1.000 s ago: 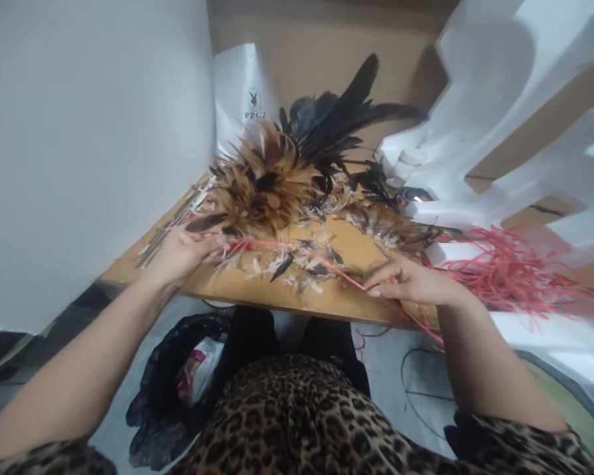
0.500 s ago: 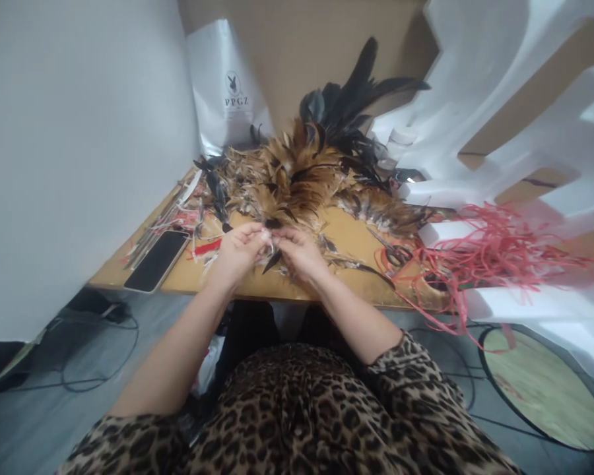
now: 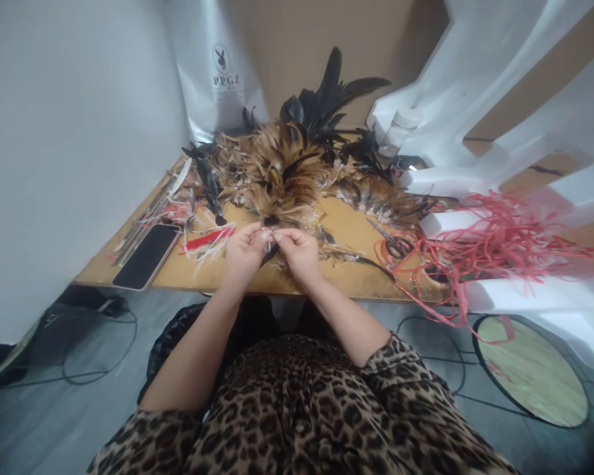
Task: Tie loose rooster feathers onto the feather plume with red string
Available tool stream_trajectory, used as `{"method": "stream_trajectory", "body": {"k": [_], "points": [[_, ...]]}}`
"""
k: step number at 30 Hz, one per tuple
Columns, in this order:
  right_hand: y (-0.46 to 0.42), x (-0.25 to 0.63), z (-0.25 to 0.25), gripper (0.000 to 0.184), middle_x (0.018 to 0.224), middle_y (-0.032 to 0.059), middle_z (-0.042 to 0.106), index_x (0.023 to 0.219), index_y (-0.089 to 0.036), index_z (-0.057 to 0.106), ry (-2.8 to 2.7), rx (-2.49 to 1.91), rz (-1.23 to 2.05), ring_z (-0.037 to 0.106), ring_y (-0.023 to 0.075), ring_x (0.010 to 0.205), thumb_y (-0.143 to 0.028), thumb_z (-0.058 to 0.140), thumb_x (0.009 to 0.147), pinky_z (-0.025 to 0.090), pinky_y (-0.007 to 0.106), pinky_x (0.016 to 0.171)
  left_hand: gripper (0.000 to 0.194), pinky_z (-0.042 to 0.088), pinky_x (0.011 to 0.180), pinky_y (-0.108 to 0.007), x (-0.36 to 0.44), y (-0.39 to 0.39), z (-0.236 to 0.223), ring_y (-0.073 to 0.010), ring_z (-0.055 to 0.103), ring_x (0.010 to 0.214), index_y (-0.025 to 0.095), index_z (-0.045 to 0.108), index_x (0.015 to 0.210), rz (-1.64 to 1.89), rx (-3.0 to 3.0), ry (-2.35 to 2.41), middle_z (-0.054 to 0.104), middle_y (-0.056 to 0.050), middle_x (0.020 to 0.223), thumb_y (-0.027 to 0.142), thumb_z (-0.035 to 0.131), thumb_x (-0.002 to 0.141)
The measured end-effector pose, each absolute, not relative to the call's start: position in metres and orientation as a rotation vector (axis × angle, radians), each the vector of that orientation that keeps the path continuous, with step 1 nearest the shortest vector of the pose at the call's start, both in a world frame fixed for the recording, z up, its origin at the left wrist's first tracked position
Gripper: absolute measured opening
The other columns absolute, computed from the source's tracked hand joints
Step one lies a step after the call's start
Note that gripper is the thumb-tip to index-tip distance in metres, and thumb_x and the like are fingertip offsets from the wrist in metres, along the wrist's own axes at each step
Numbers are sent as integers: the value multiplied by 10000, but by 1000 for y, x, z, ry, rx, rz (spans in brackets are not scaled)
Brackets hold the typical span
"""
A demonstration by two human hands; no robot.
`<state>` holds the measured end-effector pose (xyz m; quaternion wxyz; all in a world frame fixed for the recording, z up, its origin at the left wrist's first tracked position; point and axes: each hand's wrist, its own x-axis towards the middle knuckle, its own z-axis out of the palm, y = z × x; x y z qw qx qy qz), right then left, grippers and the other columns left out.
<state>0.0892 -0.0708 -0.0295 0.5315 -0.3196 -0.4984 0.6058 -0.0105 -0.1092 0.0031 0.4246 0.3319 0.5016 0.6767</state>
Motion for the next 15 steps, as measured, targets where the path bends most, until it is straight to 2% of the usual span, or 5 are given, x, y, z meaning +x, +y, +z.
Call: {"method": "stream_trajectory", "body": {"k": [5,9,12,15], "points": [[-75,91,-32,179,727,14,704,730,-183,709,-1257,-744,1429,616,140,686,-354,660,711,492,274,706,259,469,595,-244,-11,-112,-4,-128,592,605,124,644,832,1748,846,1358,650,-29,644,215,735,608],[-75,88,-33,163,721,7,688,717,-182,694,-1218,-789,1436,595,131,676,-341,664,698,479,268,704,254,497,681,-276,-12,-111,-12,-176,626,757,144,671,894,1730,967,1481,681,-56,768,240,703,661],[-70,82,-32,202,725,9,675,708,-170,672,-1172,-881,1461,587,129,685,-368,679,665,470,265,714,246,484,796,-309,-14,-108,-18,-205,610,891,169,686,939,1755,1163,1647,676,-76,896,265,664,713],[-64,76,-26,266,733,14,666,724,-156,659,-1137,-949,1481,575,122,686,-400,700,627,459,246,688,219,437,889,-327,-14,-104,-17,-226,572,970,189,701,950,1762,1398,1771,641,-91,918,275,610,770]]}}
